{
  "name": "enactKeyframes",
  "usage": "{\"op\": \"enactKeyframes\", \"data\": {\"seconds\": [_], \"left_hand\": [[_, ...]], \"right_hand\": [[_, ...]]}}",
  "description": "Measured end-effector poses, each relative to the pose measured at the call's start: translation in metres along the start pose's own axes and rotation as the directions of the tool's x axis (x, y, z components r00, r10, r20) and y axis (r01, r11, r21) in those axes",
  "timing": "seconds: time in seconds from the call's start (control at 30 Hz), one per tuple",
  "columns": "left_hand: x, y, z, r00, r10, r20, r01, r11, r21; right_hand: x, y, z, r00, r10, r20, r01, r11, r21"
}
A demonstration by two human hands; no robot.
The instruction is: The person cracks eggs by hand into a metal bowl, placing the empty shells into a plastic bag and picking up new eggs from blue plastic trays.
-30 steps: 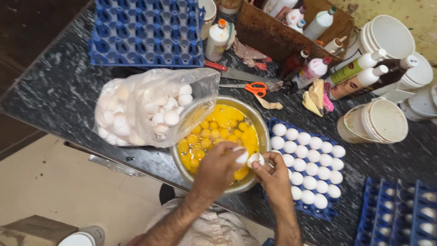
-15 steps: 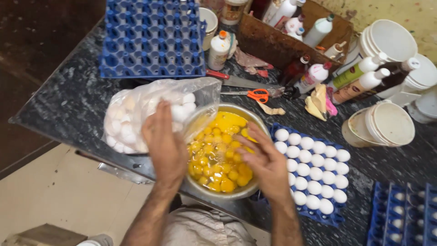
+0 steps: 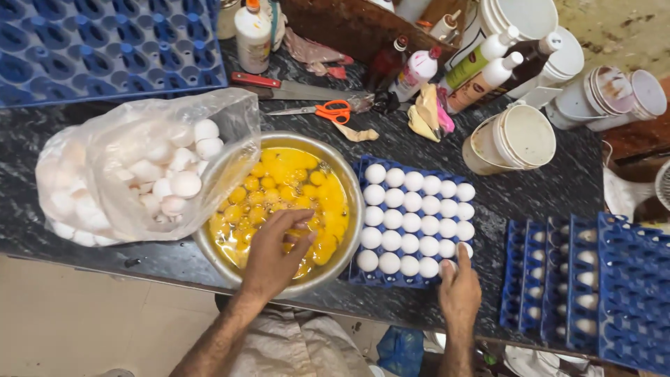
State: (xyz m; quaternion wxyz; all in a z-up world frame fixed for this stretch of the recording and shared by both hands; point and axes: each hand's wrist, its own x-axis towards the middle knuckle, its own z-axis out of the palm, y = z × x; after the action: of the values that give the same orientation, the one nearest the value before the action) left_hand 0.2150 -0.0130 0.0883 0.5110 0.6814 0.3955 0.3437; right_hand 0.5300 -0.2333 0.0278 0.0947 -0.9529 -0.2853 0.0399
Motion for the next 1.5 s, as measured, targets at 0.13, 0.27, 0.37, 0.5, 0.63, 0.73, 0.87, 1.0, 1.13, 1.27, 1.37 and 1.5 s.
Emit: {"op": "enactKeyframes", "data": {"seconds": [0.13,0.27,0.37,0.5,0.63,0.73,0.87,1.0,1.13,1.27,1.37,1.5], "left_hand": [[0.002,-0.028,0.03,0.923,-0.298,0.244,0.357,0.899,-0.254],[0.001,-0.044,0.043,0.713,-0.478,0.514,0.685,0.63,-0.365],[-0.011,-0.09,0.059,0.666,-0.427,0.612,0.733,0.529,-0.428],[-0.001,-0.027,0.019,0.622,-0.495,0.607,0.779,0.469,-0.416],[0.002,-0.031,0.007,0.797,-0.34,0.499,0.599,0.543,-0.588],[0.006,-0.027,0.002,0.824,-0.312,0.474,0.566,0.505,-0.652],[0.007,-0.026,0.006,0.926,-0.198,0.322,0.376,0.564,-0.735],[0.011,-0.018,-0.003,0.98,-0.12,0.161,0.194,0.761,-0.619],[0.01,0.009,-0.022,0.996,-0.083,0.016,0.084,0.985,-0.154],[0.007,0.005,-0.02,0.992,0.116,-0.05,-0.109,0.987,0.121],[-0.002,0.027,-0.027,0.963,0.241,-0.119,-0.223,0.964,0.142],[0.001,0.015,-0.055,0.948,0.241,-0.208,-0.191,0.953,0.236]], "right_hand": [[-0.036,-0.065,-0.029,0.992,-0.118,-0.037,0.123,0.937,0.327],[-0.092,-0.16,-0.051,0.872,-0.489,0.017,0.363,0.67,0.647],[-0.096,-0.196,-0.039,0.813,-0.575,0.089,0.459,0.729,0.507],[-0.089,-0.21,-0.048,0.783,-0.59,0.198,0.456,0.761,0.462],[-0.084,-0.224,-0.063,0.721,-0.692,0.043,0.556,0.614,0.56],[-0.081,-0.235,-0.073,0.699,-0.714,0.03,0.558,0.571,0.601],[-0.075,-0.237,-0.073,0.665,-0.747,-0.031,0.626,0.534,0.568],[-0.066,-0.235,-0.078,0.609,-0.786,-0.107,0.727,0.5,0.471],[-0.056,-0.23,-0.079,0.707,-0.704,-0.068,0.631,0.584,0.51],[-0.036,-0.196,-0.024,0.891,-0.388,0.237,0.07,0.632,0.772],[-0.021,-0.151,0.043,0.824,-0.46,0.331,-0.23,0.263,0.937],[-0.053,-0.231,-0.013,0.804,-0.551,0.224,-0.183,0.129,0.975]]}}
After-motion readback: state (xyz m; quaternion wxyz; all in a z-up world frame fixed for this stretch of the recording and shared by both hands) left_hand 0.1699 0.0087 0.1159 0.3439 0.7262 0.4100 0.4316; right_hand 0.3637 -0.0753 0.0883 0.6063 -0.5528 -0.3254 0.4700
